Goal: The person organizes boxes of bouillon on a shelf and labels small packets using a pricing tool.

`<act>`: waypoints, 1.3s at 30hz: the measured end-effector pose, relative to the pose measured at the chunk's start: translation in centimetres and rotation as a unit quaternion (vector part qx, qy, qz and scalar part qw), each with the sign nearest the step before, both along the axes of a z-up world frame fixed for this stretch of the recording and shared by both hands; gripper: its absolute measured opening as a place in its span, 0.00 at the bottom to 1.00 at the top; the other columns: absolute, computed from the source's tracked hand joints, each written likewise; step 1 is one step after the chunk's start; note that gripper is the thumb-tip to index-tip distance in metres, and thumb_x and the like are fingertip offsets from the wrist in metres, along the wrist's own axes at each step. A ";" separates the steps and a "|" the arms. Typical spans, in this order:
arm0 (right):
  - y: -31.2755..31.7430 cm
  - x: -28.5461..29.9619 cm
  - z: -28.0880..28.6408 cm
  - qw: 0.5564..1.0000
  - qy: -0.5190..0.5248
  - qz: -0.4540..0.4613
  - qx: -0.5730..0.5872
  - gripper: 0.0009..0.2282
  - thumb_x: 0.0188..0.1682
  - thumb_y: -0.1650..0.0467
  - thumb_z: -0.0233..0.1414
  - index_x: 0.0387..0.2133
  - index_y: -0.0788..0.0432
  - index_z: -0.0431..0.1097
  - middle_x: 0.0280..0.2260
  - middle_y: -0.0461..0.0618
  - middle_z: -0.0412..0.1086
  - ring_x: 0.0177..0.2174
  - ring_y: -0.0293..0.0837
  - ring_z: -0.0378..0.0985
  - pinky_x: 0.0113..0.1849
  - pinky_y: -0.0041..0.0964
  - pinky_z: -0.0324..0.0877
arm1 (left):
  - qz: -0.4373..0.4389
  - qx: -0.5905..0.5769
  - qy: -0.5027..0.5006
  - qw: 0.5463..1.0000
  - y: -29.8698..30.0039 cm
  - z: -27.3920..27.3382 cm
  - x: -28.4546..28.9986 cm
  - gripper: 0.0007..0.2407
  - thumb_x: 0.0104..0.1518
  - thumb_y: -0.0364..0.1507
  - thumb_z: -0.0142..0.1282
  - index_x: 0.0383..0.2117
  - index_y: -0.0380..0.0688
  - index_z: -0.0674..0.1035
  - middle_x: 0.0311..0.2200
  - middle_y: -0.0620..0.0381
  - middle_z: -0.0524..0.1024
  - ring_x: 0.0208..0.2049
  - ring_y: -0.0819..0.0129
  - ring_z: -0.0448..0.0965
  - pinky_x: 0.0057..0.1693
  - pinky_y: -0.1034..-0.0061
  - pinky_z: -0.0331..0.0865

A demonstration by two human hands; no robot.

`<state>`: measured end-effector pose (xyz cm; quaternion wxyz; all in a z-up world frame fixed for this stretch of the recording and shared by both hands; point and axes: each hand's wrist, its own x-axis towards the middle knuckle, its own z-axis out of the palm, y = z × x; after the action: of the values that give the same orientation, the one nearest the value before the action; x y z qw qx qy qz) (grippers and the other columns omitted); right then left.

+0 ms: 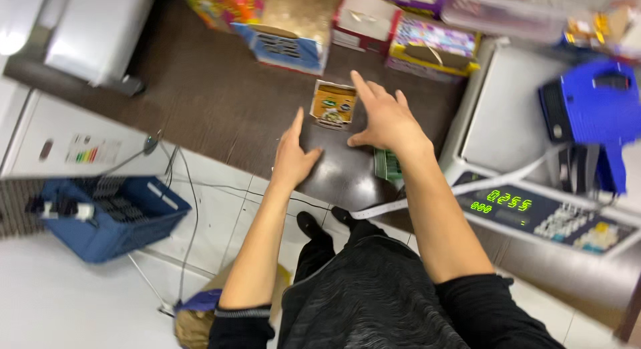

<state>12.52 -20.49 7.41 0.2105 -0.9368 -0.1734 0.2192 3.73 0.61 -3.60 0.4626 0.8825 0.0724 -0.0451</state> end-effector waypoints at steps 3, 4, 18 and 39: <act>0.3 0.4 -3.1 0.999 0.037 -0.007 -0.018 0.61 0.35 0.68 0.76 0.80 0.52 0.37 0.71 0.71 0.56 0.68 0.72 0.62 0.68 0.74 0.37 | -0.041 -0.004 0.044 0.998 0.1 -2.3 3.1 0.46 0.55 0.21 0.69 0.80 0.54 0.51 0.70 0.27 0.65 0.74 0.31 0.61 0.78 0.39 0.47; 0.5 0.7 -4.1 0.999 0.041 -0.003 -0.003 0.62 0.35 0.70 0.76 0.81 0.51 0.34 0.70 0.71 0.58 0.67 0.71 0.63 0.68 0.74 0.36 | -0.044 -0.011 0.056 0.997 0.0 -2.5 4.1 0.46 0.57 0.21 0.68 0.81 0.56 0.49 0.70 0.27 0.66 0.74 0.30 0.61 0.78 0.38 0.44; 0.9 -1.9 -9.6 0.963 -0.247 0.083 -0.070 0.45 0.42 0.65 0.69 0.76 0.41 0.56 0.77 0.66 0.37 0.72 0.71 0.49 0.63 0.83 0.50 | -0.128 -0.060 -0.041 0.989 3.0 -8.0 5.9 0.39 0.61 0.22 0.61 0.78 0.51 0.52 0.75 0.44 0.64 0.75 0.43 0.64 0.73 0.57 0.59; 1.6 -0.9 -7.7 0.989 -0.141 0.036 -0.020 0.49 0.41 0.73 0.68 0.77 0.45 0.46 0.74 0.68 0.45 0.56 0.71 0.70 0.51 0.67 0.67 | -0.154 -0.039 -0.020 0.987 2.1 -6.6 6.3 0.43 0.59 0.21 0.62 0.79 0.56 0.46 0.70 0.46 0.73 0.69 0.39 0.71 0.70 0.56 0.63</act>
<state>11.65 -18.90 -0.31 0.1567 -0.9557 -0.2304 0.0954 10.04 2.69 -10.18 0.4858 0.8649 -0.0755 -0.1012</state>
